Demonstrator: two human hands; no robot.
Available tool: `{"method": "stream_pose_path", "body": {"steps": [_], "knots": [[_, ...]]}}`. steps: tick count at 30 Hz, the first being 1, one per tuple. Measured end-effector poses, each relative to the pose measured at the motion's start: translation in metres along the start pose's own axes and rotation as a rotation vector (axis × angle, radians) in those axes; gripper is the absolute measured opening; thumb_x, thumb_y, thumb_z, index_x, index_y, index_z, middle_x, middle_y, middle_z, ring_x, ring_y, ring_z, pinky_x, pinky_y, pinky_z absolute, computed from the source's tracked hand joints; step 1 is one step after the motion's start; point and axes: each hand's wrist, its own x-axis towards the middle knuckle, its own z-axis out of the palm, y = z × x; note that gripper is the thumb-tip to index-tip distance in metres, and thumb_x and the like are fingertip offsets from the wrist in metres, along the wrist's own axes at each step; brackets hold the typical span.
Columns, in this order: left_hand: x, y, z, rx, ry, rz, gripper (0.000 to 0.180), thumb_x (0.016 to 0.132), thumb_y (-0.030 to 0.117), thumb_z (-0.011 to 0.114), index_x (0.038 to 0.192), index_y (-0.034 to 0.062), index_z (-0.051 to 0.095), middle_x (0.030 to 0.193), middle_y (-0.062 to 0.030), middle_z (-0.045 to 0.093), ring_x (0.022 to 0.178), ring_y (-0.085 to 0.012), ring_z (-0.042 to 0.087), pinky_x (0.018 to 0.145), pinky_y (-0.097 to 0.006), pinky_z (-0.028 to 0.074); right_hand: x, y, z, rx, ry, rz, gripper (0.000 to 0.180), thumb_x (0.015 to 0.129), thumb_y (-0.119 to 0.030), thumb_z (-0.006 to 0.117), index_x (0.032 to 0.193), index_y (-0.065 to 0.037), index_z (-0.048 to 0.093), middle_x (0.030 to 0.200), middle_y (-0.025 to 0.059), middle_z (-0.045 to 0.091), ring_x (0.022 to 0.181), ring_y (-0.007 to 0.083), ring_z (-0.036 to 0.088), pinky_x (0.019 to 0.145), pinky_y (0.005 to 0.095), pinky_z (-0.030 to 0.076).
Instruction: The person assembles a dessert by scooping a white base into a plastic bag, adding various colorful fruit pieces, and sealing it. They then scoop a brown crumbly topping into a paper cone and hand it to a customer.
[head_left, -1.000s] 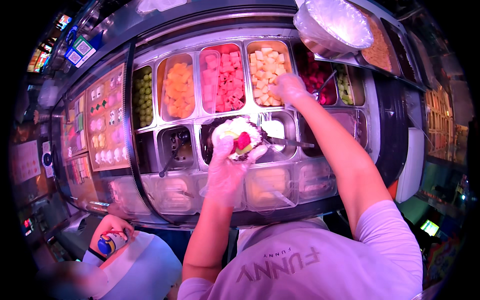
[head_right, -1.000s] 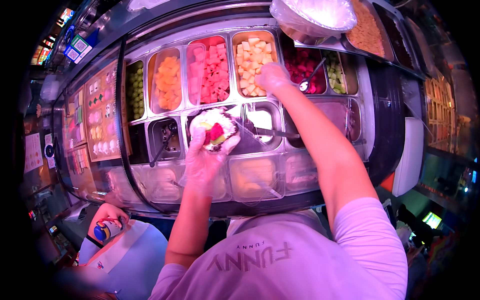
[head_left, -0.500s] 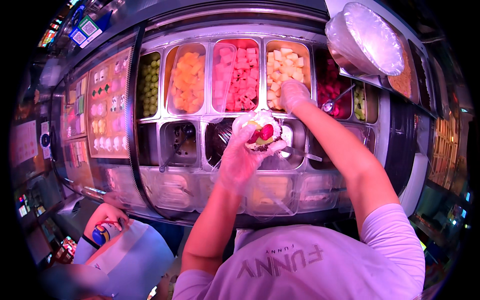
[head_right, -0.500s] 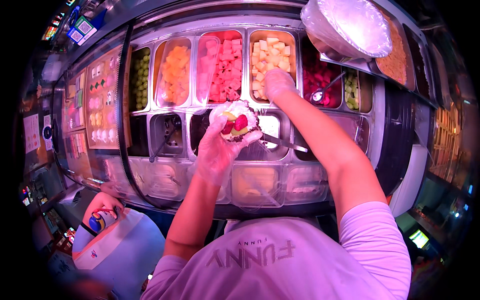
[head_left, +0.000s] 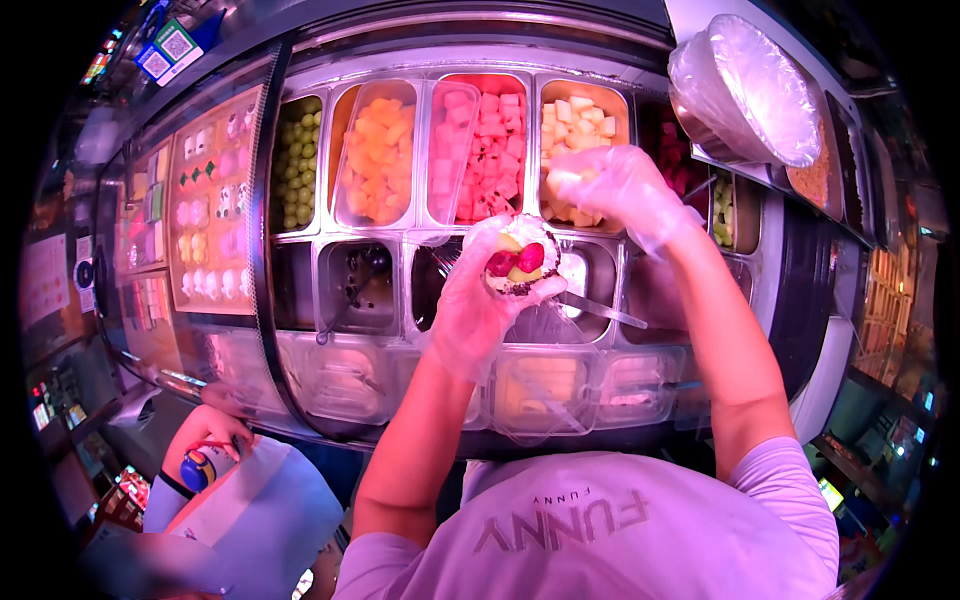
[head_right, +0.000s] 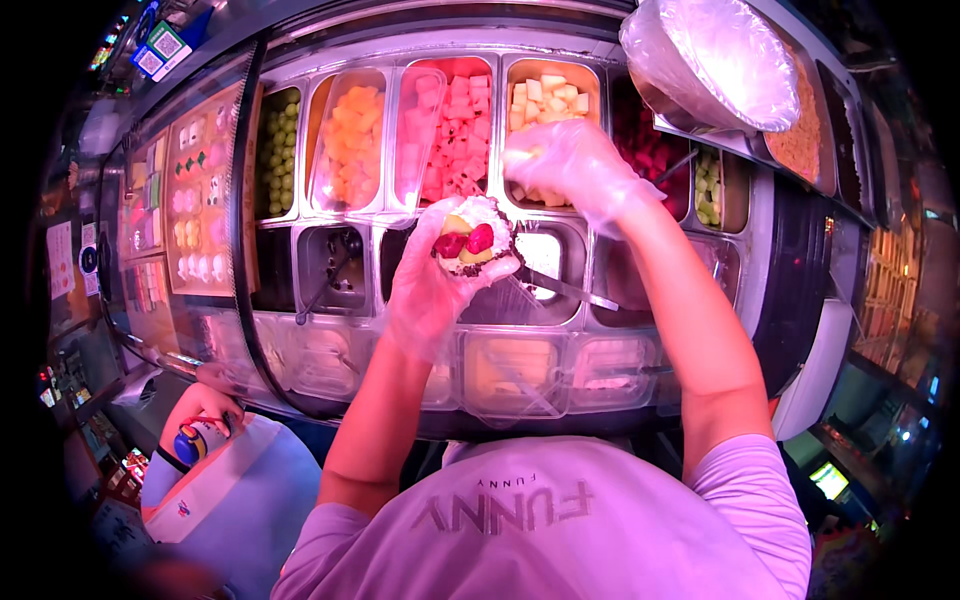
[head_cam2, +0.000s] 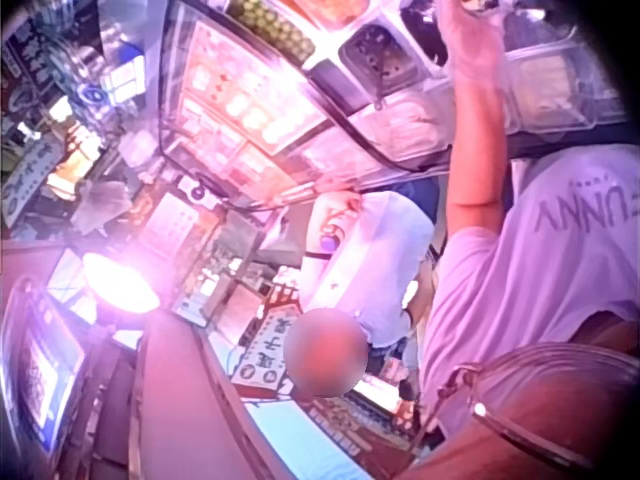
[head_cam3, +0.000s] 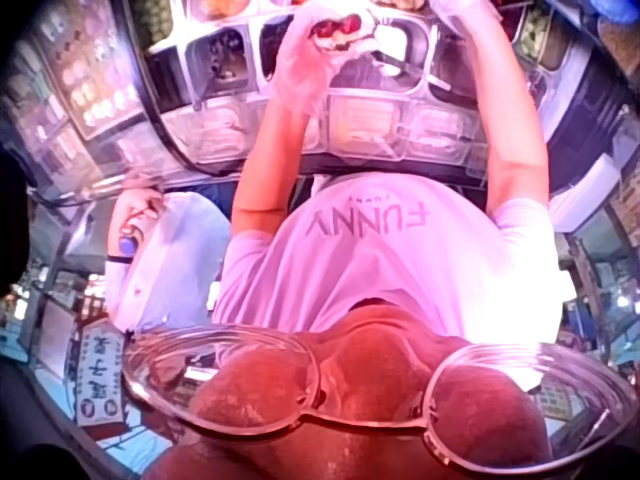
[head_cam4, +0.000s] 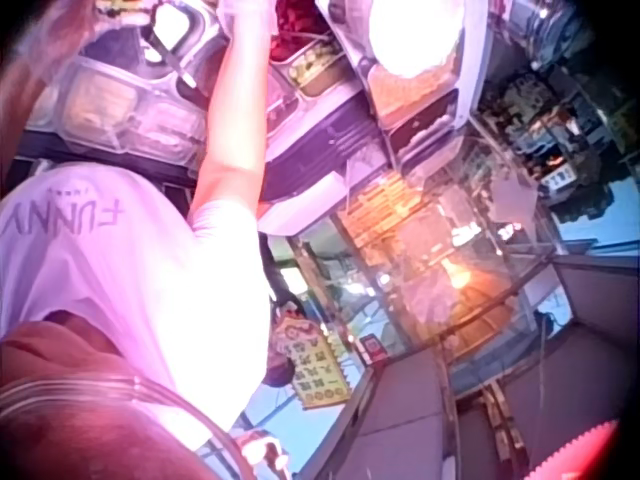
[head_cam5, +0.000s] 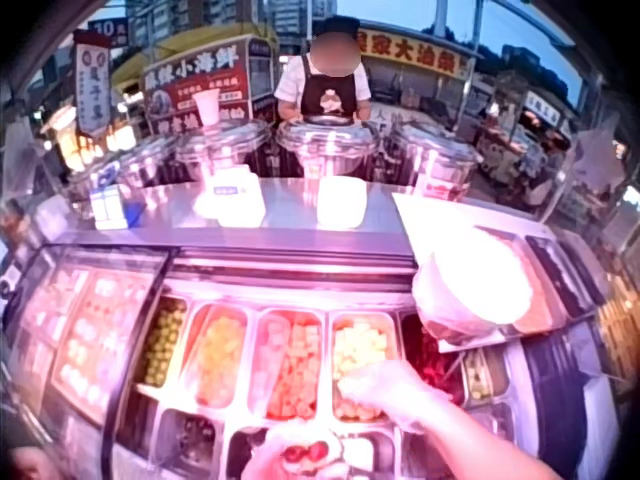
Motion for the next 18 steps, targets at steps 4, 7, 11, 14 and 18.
{"method": "stream_pose_path", "body": {"steps": [4,7,11,14,18], "knots": [[0.004,0.002,0.001,-0.002,-0.054,-0.043,0.045,0.102,0.035,0.057,0.138,0.0086,0.048,0.131,-0.0138,0.06,0.117,-0.0325,0.063,0.096,-0.058,0.055,-0.018,-0.04,0.008,-0.533,-0.315,-0.456,0.031,0.084,-0.01,0.074,0.111,0.007,0.071,0.098,0.0098,0.071,0.087,0.0167,0.065,0.081,0.0349,0.054],[0.003,0.003,0.001,-0.03,-0.094,-0.078,0.044,0.102,0.033,0.058,0.137,0.0092,0.048,0.13,-0.0137,0.059,0.118,-0.0323,0.062,0.095,-0.059,0.055,-0.015,-0.021,0.028,-0.258,-0.316,-0.14,0.016,0.088,-0.006,0.067,0.097,0.007,0.068,0.086,0.0067,0.064,0.083,0.0156,0.064,0.067,0.0351,0.056],[-0.01,0.001,0.011,-0.012,0.045,-0.017,0.043,0.1,0.03,0.061,0.135,0.0087,0.047,0.13,-0.0135,0.057,0.12,-0.0321,0.059,0.095,-0.059,0.055,-0.025,-0.053,0.035,-0.295,-0.386,0.066,0.015,0.089,-0.005,0.065,0.1,0.004,0.063,0.088,0.0088,0.06,0.08,0.0178,0.064,0.061,0.0353,0.056],[-0.017,0.001,0.008,-0.023,0.059,0.034,0.05,0.1,0.035,0.061,0.14,0.0103,0.046,0.135,-0.0106,0.056,0.124,-0.031,0.057,0.098,-0.056,0.054,-0.036,-0.057,0.03,-0.471,-0.223,-0.619,0.022,0.087,-0.008,0.069,0.107,0.0,0.066,0.098,0.0116,0.068,0.084,0.0224,0.068,0.066,0.0347,0.056],[-0.021,0.001,0.006,-0.171,0.065,0.033,0.048,0.096,0.033,0.067,0.135,0.0112,0.049,0.129,-0.0068,0.059,0.124,-0.0267,0.057,0.097,-0.051,0.056,-0.078,-0.076,0.041,-0.699,-0.033,-1.079,0.037,0.08,-0.014,0.076,0.116,-0.007,0.069,0.115,0.0111,0.072,0.097,0.0229,0.07,0.082,0.0372,0.055]]}}
